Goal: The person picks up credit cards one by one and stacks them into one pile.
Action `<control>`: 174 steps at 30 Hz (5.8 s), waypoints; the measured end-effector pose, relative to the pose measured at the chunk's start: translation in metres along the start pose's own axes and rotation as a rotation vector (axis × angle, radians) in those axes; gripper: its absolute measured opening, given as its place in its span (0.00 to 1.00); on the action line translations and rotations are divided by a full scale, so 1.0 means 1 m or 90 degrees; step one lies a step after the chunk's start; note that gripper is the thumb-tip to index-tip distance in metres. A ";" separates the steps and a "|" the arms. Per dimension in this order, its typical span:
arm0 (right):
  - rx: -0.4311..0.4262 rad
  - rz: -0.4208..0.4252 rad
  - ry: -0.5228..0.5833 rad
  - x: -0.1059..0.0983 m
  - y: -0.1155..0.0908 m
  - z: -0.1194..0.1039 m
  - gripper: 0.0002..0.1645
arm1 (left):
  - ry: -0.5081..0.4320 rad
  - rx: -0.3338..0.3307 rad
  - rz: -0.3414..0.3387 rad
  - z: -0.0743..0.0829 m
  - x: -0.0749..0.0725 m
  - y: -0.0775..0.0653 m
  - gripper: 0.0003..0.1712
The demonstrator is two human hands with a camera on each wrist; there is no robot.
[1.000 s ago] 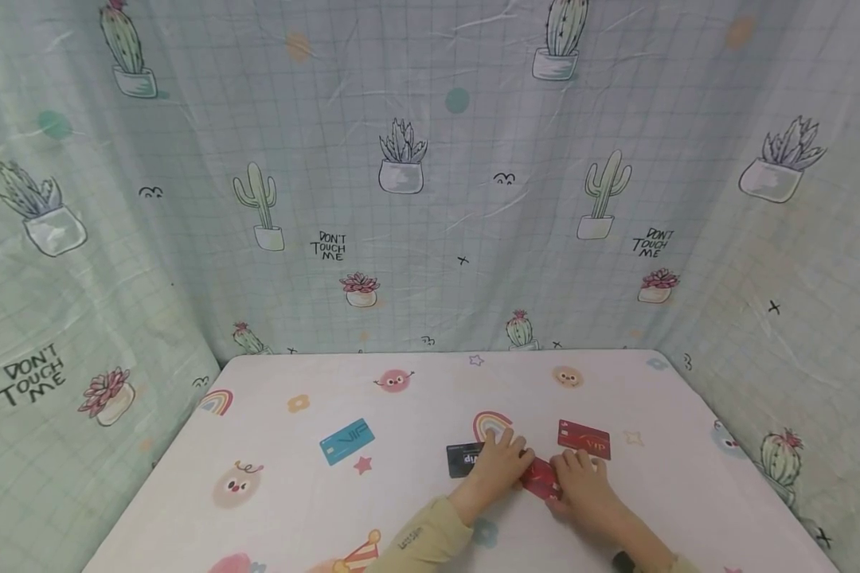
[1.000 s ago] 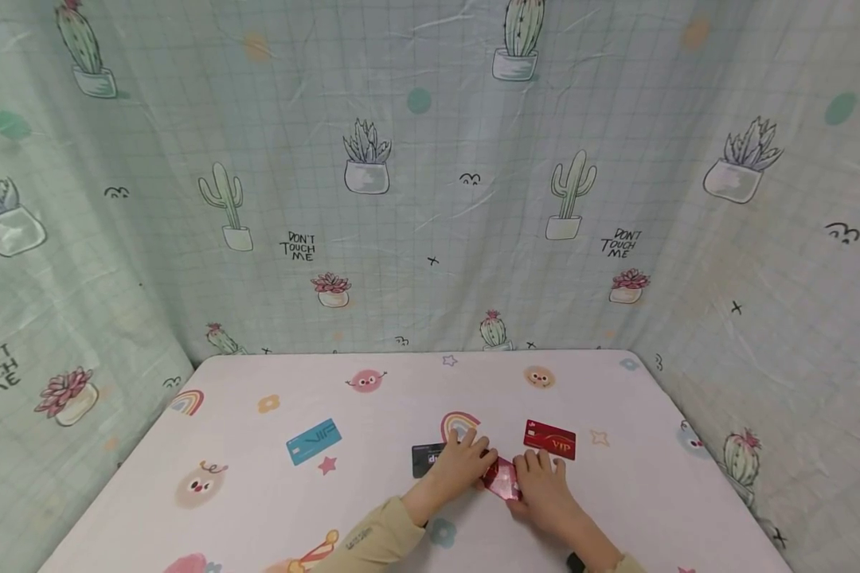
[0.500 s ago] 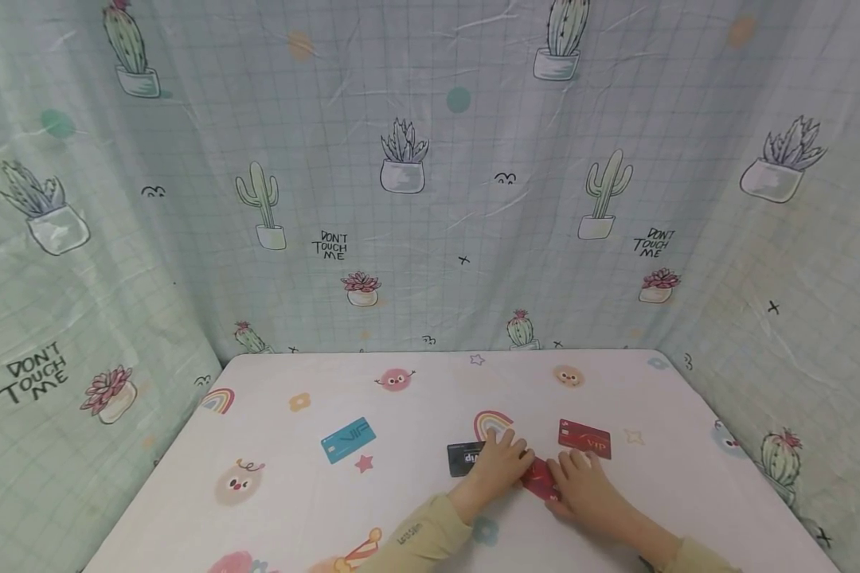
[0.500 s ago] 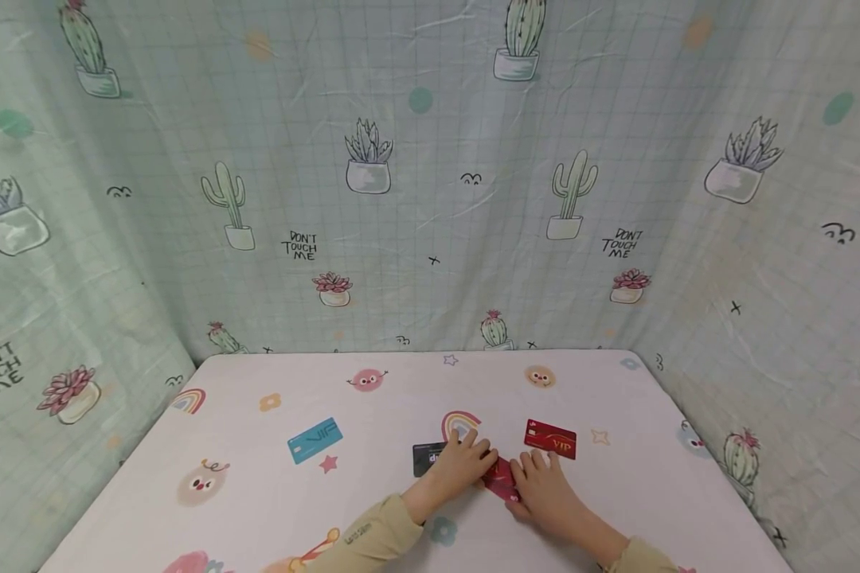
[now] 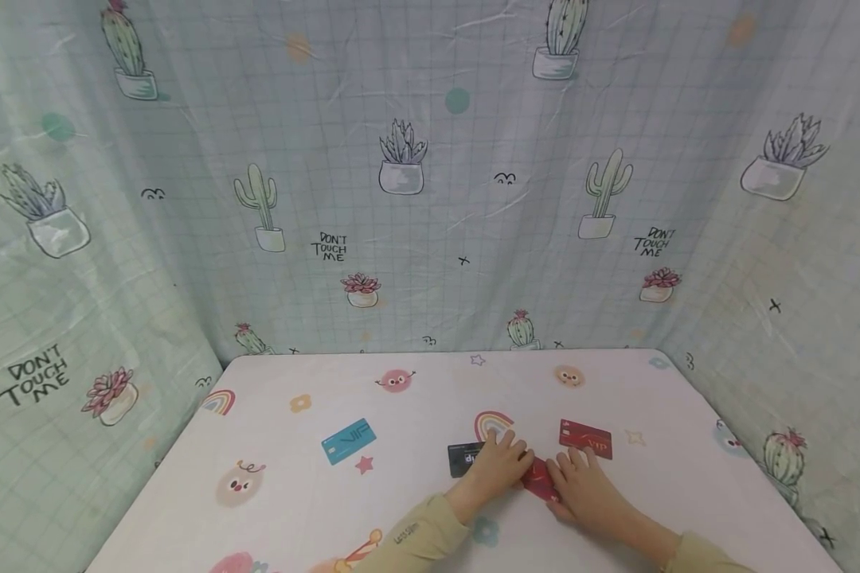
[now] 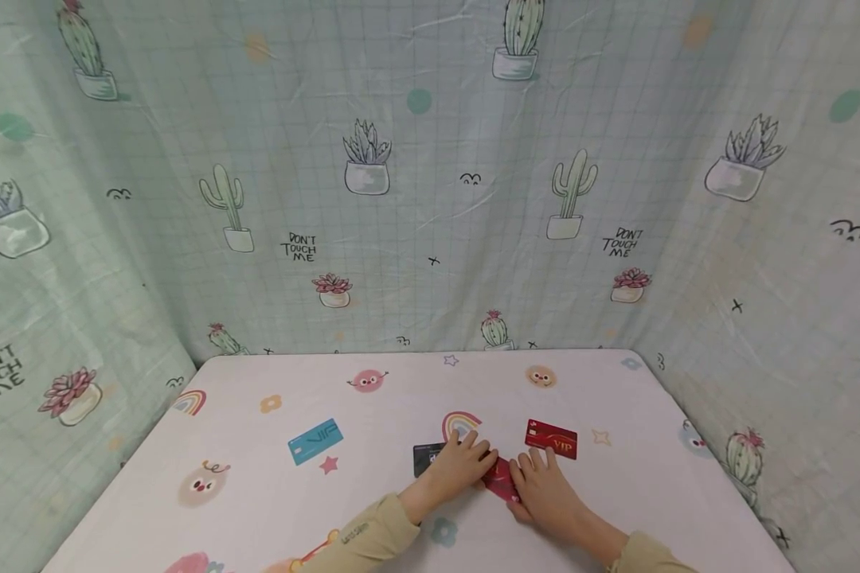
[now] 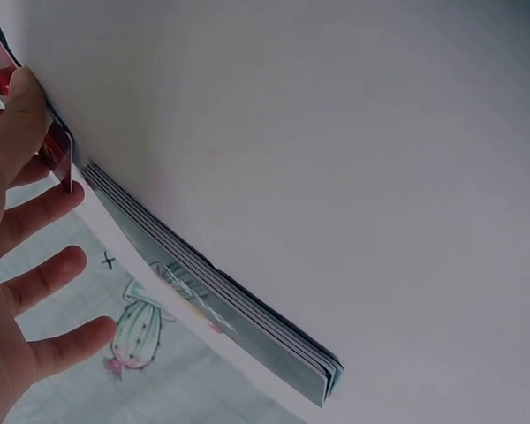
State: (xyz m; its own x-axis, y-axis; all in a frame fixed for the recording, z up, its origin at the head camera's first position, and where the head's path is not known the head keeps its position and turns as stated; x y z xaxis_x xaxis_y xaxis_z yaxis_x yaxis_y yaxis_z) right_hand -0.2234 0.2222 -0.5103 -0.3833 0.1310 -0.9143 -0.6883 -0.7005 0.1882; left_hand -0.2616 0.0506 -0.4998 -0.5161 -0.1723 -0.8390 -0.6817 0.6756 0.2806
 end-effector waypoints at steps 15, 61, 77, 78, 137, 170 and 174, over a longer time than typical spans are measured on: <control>0.012 0.019 -0.023 -0.002 -0.004 0.003 0.33 | -0.051 0.023 -0.029 -0.006 -0.009 -0.005 0.31; 0.054 0.146 0.082 -0.024 0.020 -0.007 0.36 | -0.191 -0.138 0.075 -0.035 -0.019 -0.046 0.31; 0.052 0.106 0.162 -0.030 0.045 -0.018 0.37 | -0.241 -0.221 0.018 -0.051 -0.018 -0.073 0.29; 0.050 0.106 0.167 -0.030 0.046 -0.019 0.37 | -0.236 -0.223 0.021 -0.052 -0.018 -0.074 0.29; 0.169 -0.018 0.381 -0.005 0.089 -0.019 0.35 | -0.298 -0.326 -0.075 -0.059 0.016 -0.058 0.28; 0.120 -0.062 0.374 -0.007 0.091 -0.019 0.33 | -0.294 -0.288 -0.102 -0.062 0.015 -0.061 0.25; 0.100 -0.059 0.355 -0.004 0.091 -0.017 0.33 | -0.293 -0.259 -0.102 -0.065 0.015 -0.061 0.25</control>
State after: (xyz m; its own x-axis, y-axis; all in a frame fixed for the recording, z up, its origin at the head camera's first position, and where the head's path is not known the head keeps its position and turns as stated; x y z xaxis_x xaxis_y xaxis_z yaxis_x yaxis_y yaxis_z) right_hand -0.2738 0.1461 -0.4958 0.0355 -0.2320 -0.9721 -0.8026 -0.5861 0.1106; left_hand -0.2615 -0.0402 -0.4995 -0.1771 0.1388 -0.9743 -0.9213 0.3248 0.2138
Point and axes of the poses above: each hand's wrist, its own y-axis towards the middle knuckle, its own x-axis out of the palm, z = x × y, the point moved 1 cm from there along y, towards the middle knuckle, and after that the axes turned 8 degrees about -x, right-handed, at the moved point
